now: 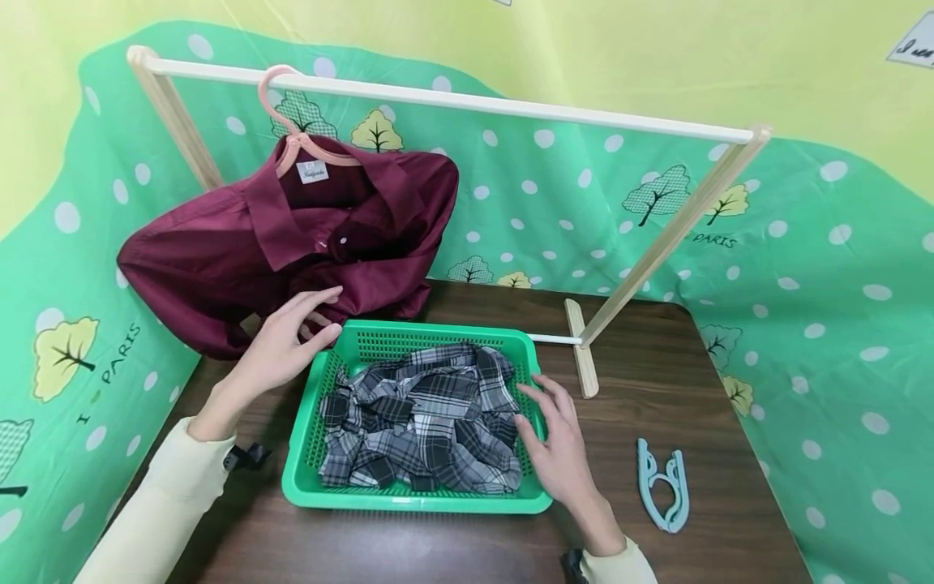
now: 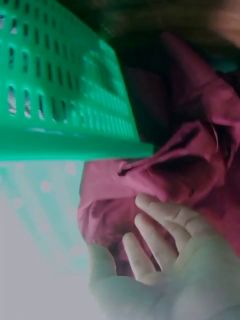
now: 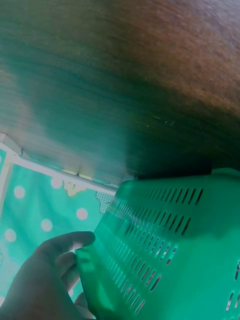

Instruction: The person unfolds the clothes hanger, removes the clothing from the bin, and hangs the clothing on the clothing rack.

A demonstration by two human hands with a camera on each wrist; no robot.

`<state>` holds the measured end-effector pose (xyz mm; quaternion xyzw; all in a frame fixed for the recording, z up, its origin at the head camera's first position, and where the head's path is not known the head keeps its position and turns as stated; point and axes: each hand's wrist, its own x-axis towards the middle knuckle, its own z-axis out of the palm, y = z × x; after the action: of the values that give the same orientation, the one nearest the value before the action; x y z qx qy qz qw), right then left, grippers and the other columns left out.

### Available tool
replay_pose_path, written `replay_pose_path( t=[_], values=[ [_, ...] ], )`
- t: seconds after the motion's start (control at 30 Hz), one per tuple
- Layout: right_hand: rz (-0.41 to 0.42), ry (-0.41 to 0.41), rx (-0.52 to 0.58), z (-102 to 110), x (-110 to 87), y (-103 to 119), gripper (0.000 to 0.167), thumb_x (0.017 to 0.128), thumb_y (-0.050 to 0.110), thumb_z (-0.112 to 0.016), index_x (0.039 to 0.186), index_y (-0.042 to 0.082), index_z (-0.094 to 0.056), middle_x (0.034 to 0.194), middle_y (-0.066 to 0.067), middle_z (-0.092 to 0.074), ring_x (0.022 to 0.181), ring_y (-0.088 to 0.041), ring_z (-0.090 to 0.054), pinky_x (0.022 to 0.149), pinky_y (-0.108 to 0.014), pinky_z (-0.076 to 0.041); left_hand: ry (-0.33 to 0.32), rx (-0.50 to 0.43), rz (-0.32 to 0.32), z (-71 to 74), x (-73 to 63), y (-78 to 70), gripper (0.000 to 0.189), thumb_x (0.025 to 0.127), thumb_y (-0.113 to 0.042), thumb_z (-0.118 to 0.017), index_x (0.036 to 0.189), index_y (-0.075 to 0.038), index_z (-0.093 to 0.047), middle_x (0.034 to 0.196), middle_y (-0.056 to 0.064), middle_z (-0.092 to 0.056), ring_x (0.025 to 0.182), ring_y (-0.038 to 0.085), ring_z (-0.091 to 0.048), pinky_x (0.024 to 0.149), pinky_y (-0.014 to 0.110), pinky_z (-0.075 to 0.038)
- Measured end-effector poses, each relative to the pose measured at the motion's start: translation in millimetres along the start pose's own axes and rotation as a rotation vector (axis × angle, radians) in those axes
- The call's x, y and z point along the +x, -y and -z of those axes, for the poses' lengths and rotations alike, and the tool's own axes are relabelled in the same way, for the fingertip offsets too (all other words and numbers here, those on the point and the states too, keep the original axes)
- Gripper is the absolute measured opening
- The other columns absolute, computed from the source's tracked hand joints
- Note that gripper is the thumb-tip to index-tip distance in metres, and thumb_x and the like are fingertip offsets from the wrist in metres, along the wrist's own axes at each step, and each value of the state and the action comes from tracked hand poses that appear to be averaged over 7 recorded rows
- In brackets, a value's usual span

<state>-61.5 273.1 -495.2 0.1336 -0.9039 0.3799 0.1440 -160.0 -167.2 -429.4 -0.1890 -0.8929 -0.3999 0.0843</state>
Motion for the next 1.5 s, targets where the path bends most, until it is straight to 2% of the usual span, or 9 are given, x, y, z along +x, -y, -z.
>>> replay_pose_path(
  t=[0.17, 0.37, 0.57, 0.77, 1.07, 1.1, 1.2, 1.33, 1.5],
  values=[
    [0.001, 0.001, 0.014, -1, -0.1, 2, 0.042, 0.106, 0.001, -0.072, 0.147, 0.008, -0.068, 0.165, -0.018, -0.049, 0.153, -0.044, -0.041, 0.111, -0.071, -0.038, 0.093, -0.078, 0.097, -2.6, 2.0, 24.6, 0.065, 0.121, -0.037, -0.050, 0.175, -0.007, -0.031, 0.165, 0.023, -0.051, 0.139, 0.044, -0.060, 0.110, 0.062, -0.052],
    [-0.007, 0.007, 0.008, 0, -0.3, 1, 0.042, 0.106, 0.002, -0.072, 0.147, 0.008, -0.068, 0.165, -0.017, -0.049, 0.153, -0.044, -0.041, 0.111, -0.070, -0.038, 0.136, -0.128, 0.193, -6.1, -4.7, 43.4, 0.076, 0.120, -0.057, -0.029, 0.177, -0.007, -0.023, 0.169, 0.026, -0.046, 0.155, 0.049, -0.044, 0.126, 0.064, -0.033],
    [0.002, 0.001, 0.008, 0, -0.4, 1, 0.042, 0.106, 0.001, -0.072, 0.147, 0.007, -0.068, 0.165, -0.019, -0.048, 0.153, -0.045, -0.041, 0.111, -0.072, -0.038, 0.152, -0.200, 0.213, -8.3, -14.1, 43.2, 0.068, 0.123, -0.047, -0.023, 0.179, -0.009, -0.015, 0.171, 0.023, -0.046, 0.158, 0.047, -0.040, 0.129, 0.064, -0.028],
    [-0.008, 0.008, -0.003, 0, -1.1, 0, 0.041, 0.106, 0.003, -0.072, 0.147, 0.008, -0.068, 0.165, -0.018, -0.048, 0.153, -0.044, -0.041, 0.110, -0.070, -0.039, 0.139, -0.253, 0.191, -11.3, -33.6, 31.6, 0.063, 0.125, -0.037, -0.026, 0.180, -0.012, -0.010, 0.174, 0.019, -0.042, 0.146, 0.046, -0.058, 0.121, 0.066, -0.042],
    [-0.001, -0.021, 0.034, -2, -1.0, 0, 0.043, 0.106, 0.000, -0.072, 0.147, 0.009, -0.069, 0.165, -0.017, -0.049, 0.152, -0.044, -0.044, 0.110, -0.071, -0.038, 0.059, -0.398, 0.251, -33.1, -87.7, 15.0, 0.073, 0.119, -0.021, -0.054, 0.180, -0.017, -0.014, 0.180, 0.021, -0.029, 0.159, 0.046, -0.039, 0.124, 0.070, -0.032],
    [0.001, -0.024, 0.039, -2, -1.5, 0, 0.043, 0.106, 0.000, -0.072, 0.147, 0.009, -0.069, 0.165, -0.018, -0.049, 0.152, -0.045, -0.044, 0.111, -0.071, -0.038, 0.059, -0.419, 0.253, -36.2, -93.2, 13.4, 0.072, 0.119, -0.020, -0.054, 0.180, -0.019, -0.016, 0.181, 0.017, -0.027, 0.162, 0.044, -0.034, 0.126, 0.069, -0.029],
    [-0.007, -0.031, 0.044, -2, -1.7, -1, 0.042, 0.106, 0.001, -0.071, 0.147, 0.009, -0.069, 0.164, -0.017, -0.050, 0.151, -0.044, -0.045, 0.112, -0.069, -0.038, 0.027, -0.495, 0.237, -44.5, -106.1, 9.9, 0.068, 0.118, -0.015, -0.054, 0.179, -0.022, -0.024, 0.183, 0.006, -0.025, 0.168, 0.032, -0.021, 0.132, 0.045, -0.028],
    [-0.022, -0.055, 0.057, -1, -3.6, -1, 0.043, 0.106, -0.001, -0.071, 0.147, 0.010, -0.070, 0.164, -0.016, -0.051, 0.151, -0.043, -0.046, 0.113, -0.054, -0.037, -0.001, -0.588, 0.198, -56.1, -114.2, 10.4, 0.063, 0.117, -0.010, -0.056, 0.175, -0.018, -0.035, 0.181, 0.006, -0.032, 0.165, 0.011, -0.025, 0.121, 0.010, -0.025],
    [-0.014, -0.058, 0.084, -2, -2.1, -1, 0.043, 0.107, -0.002, -0.069, 0.148, 0.009, -0.069, 0.164, -0.016, -0.052, 0.150, -0.041, -0.048, 0.110, -0.025, -0.037, 0.006, -0.665, 0.226, -70.0, -122.3, 19.6, 0.061, 0.116, -0.010, -0.056, 0.173, -0.015, -0.039, 0.179, 0.010, -0.034, 0.160, -0.002, -0.025, 0.124, 0.021, -0.022]
  ],
)
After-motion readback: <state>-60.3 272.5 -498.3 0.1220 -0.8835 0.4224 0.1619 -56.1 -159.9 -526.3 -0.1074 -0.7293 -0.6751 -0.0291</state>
